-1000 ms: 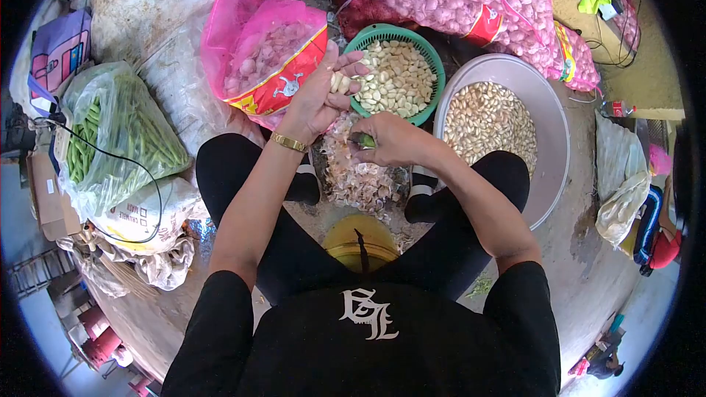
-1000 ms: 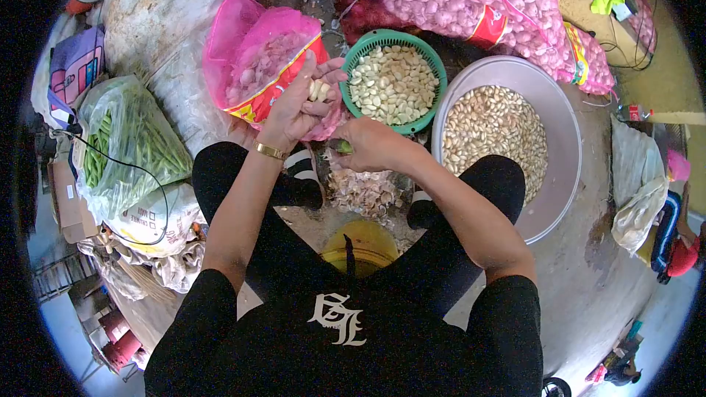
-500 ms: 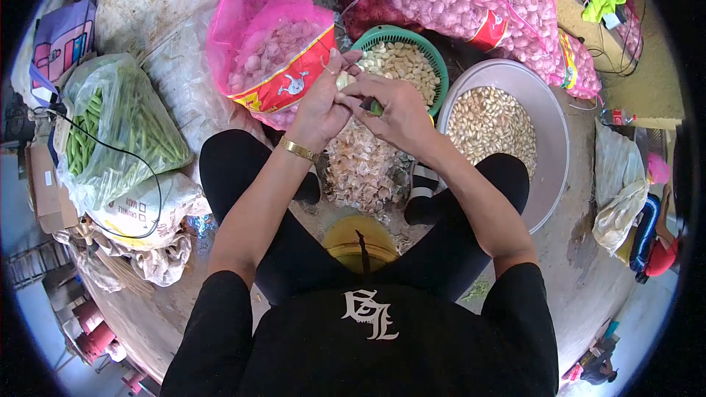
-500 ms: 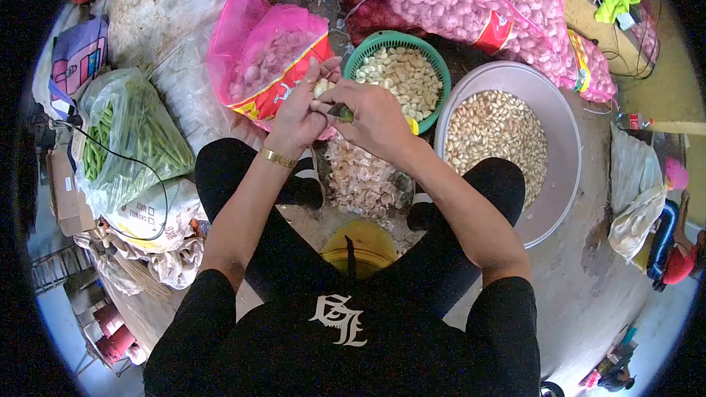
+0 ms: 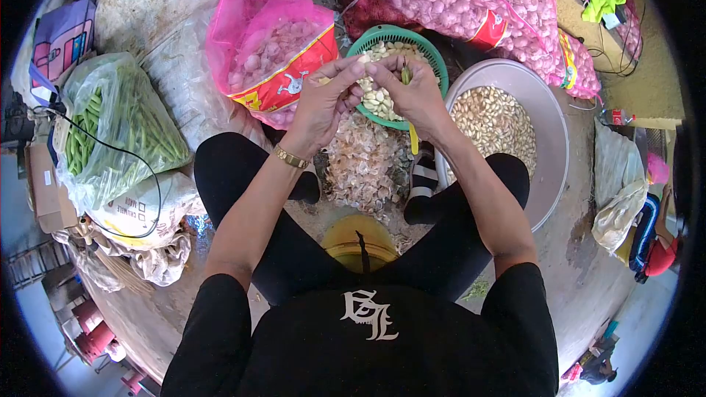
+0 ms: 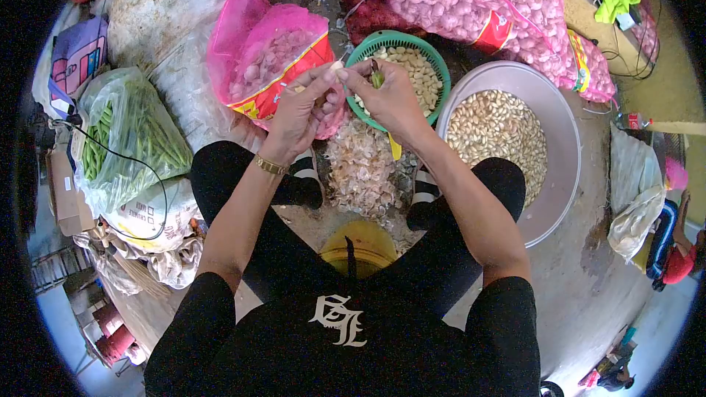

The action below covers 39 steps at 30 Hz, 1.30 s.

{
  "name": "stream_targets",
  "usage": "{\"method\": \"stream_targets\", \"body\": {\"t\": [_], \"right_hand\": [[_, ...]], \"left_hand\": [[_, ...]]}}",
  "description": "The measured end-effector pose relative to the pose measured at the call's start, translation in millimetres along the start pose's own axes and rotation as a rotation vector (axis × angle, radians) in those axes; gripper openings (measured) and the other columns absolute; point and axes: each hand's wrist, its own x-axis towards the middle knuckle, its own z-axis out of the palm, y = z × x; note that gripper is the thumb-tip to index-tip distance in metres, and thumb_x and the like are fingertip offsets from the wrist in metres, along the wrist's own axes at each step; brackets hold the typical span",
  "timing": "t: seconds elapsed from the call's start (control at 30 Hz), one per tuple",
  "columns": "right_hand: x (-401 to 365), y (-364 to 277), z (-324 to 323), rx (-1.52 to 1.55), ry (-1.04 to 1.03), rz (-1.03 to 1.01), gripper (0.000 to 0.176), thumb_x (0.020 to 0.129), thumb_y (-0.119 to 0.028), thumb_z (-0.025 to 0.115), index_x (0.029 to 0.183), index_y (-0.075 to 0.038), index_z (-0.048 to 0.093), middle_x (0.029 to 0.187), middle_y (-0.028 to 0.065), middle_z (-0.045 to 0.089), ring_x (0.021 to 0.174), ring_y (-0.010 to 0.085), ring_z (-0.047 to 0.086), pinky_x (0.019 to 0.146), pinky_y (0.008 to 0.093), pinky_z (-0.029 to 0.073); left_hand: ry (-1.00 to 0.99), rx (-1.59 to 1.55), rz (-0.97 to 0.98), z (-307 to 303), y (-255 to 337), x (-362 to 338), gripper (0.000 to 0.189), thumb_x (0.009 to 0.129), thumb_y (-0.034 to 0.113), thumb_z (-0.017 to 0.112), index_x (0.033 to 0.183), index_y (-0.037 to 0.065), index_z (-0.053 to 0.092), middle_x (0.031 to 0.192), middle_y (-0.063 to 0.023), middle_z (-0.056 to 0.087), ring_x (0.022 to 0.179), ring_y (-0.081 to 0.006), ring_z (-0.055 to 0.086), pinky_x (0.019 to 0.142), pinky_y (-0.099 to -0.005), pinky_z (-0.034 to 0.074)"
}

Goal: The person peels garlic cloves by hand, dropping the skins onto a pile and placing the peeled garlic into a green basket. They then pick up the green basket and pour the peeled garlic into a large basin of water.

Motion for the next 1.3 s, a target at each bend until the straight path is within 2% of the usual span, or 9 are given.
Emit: {"method": "stream_targets", "body": {"t": [0.07,0.13,0.23,0.43,0.77,1.07,1.17,1.23,1.3], "right_hand": [[0,-4,-1,-0.065,0.017,0.005,0.022,0.096,-0.023,0.060,0.092,-0.001,0.062,0.077,0.0006,0.061,0.072,0.0069,0.055,0.064,0.0229,0.046],[1,-11,-8,0.069,-0.069,0.235,0.033,0.097,-0.043,0.055,0.094,-0.011,0.051,0.076,-0.0043,0.048,0.060,0.0034,0.041,0.049,0.0195,0.031],[5,-5,-17,0.177,-0.251,0.237,0.037,0.100,-0.049,0.043,0.094,-0.012,0.045,0.078,-0.0034,0.046,0.062,0.0049,0.041,0.049,0.0205,0.033],[3,2,-14,-0.012,-0.194,0.157,0.040,0.102,-0.049,0.037,0.093,-0.012,0.049,0.077,-0.0038,0.046,0.063,0.0046,0.040,0.051,0.0209,0.034],[1,3,-8,-0.052,-0.181,0.080,0.046,0.102,-0.050,0.040,0.091,-0.007,0.056,0.069,-0.0058,0.044,0.058,0.0044,0.038,0.047,0.0227,0.029],[4,-3,-9,-0.105,-0.210,0.198,0.047,0.103,-0.045,0.040,0.085,-0.004,0.058,0.065,-0.0042,0.044,0.056,0.0068,0.039,0.048,0.0253,0.031],[9,9,-11,-0.256,-0.197,-0.091,0.047,0.103,-0.039,0.042,0.084,0.000,0.058,0.063,-0.0002,0.046,0.058,0.0106,0.042,0.052,0.0294,0.036],[10,9,-12,-0.423,-0.132,-0.274,0.044,0.102,-0.034,0.044,0.086,0.004,0.058,0.063,0.0035,0.048,0.060,0.0135,0.045,0.056,0.0329,0.039],[14,10,-16,-0.397,-0.139,-0.272,0.042,0.102,-0.032,0.044,0.087,0.004,0.058,0.063,0.0051,0.048,0.060,0.0138,0.045,0.057,0.0333,0.040]], "left_hand": [[0.005,0.073,0.053,2,2,0,0.028,0.092,0.015,0.065,0.116,0.001,0.063,0.079,0.0016,0.063,0.066,-0.0056,0.058,0.059,-0.0162,0.049],[0.062,0.303,0.293,8,7,-1,0.020,0.088,0.013,0.070,0.105,0.002,0.068,0.073,0.0006,0.063,0.056,-0.0022,0.053,0.050,-0.0144,0.041],[0.049,0.531,0.486,-1,3,0,0.016,0.086,0.010,0.071,0.097,0.000,0.068,0.077,-0.0010,0.064,0.059,-0.0027,0.054,0.052,-0.0171,0.041],[0.024,0.860,0.738,-4,0,4,0.017,0.083,0.010,0.071,0.094,-0.002,0.065,0.087,-0.0084,0.068,0.075,-0.0155,0.064,0.069,-0.0284,0.050],[-0.019,0.915,0.696,1,3,1,0.015,0.085,0.010,0.069,0.094,-0.001,0.065,0.092,-0.0119,0.068,0.081,-0.0213,0.067,0.073,-0.0310,0.051],[-0.065,1.007,0.730,3,7,-2,0.018,0.088,0.011,0.066,0.096,-0.003,0.060,0.088,-0.0134,0.063,0.080,-0.0232,0.063,0.073,-0.0317,0.049],[-0.062,1.011,0.744,4,7,-1,0.020,0.089,0.015,0.067,0.096,-0.002,0.059,0.085,-0.0094,0.062,0.073,-0.0183,0.061,0.066,-0.0300,0.048],[-0.086,0.745,0.374,1,7,0,0.025,0.091,0.009,0.064,0.113,-0.002,0.060,0.083,-0.0028,0.063,0.067,-0.0082,0.058,0.063,-0.0230,0.048],[-0.133,0.538,0.251,4,13,-1,0.027,0.092,0.010,0.063,0.116,-0.002,0.058,0.083,-0.0015,0.062,0.063,-0.0059,0.055,0.058,-0.0209,0.046]]}}
